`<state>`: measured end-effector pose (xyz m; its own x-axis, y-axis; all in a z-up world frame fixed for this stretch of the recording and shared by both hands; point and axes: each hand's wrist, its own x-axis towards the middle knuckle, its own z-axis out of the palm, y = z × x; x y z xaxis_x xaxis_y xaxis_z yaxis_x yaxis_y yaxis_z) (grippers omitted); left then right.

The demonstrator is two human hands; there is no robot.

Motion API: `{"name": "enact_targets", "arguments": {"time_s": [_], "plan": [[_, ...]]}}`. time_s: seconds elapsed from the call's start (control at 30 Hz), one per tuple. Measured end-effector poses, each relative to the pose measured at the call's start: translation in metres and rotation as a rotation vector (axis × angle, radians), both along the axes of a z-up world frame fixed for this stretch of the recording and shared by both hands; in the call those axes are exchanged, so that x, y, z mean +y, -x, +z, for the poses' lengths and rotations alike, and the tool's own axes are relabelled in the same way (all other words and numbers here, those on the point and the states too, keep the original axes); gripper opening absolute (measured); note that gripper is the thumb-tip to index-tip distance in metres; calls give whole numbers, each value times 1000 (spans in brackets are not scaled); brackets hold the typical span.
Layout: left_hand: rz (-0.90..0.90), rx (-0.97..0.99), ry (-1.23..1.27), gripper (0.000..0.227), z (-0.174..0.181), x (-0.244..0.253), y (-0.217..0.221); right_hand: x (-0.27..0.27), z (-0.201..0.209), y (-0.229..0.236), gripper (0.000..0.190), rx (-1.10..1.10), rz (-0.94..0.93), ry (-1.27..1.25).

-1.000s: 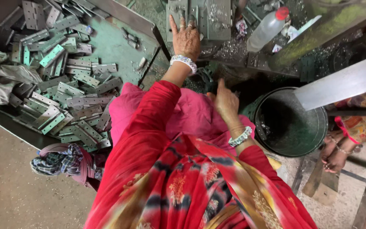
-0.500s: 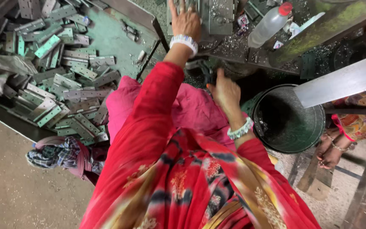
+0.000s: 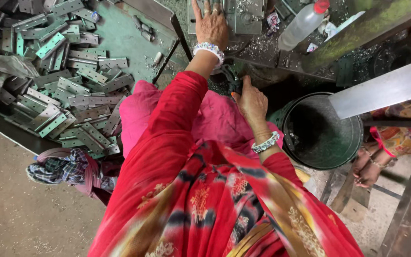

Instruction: The person operates a drill press to process small metal pieces. They pick up a metal piece from a bin, place it under the drill, activate the machine, and then remove the processed piece. This cycle repeats continuously.

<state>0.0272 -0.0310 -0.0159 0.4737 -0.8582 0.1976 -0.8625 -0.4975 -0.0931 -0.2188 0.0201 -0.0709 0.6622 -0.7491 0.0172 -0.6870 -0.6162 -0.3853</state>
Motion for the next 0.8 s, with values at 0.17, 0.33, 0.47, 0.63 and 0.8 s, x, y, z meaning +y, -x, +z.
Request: {"name": "enact_targets", "arguments": {"time_s": [0.17,0.33,0.47,0.63,0.8], "plan": [[-7,79,13,53,6,8,5,24,-2,4,54,-167,-50,-49],[35,130,-87,54,10,-13,-7,-8,19,-4,71,189,-53,-77],[106,28,118,51,-4,-37,-12,-1,10,-2,54,24,-23,-69],[65,242,71,42,-13,-25,-19,26,-20,6,51,-248,-20,-66],[-119,181,413,44,-31,5,-23,7,27,1,63,173,-82,-35]]}}
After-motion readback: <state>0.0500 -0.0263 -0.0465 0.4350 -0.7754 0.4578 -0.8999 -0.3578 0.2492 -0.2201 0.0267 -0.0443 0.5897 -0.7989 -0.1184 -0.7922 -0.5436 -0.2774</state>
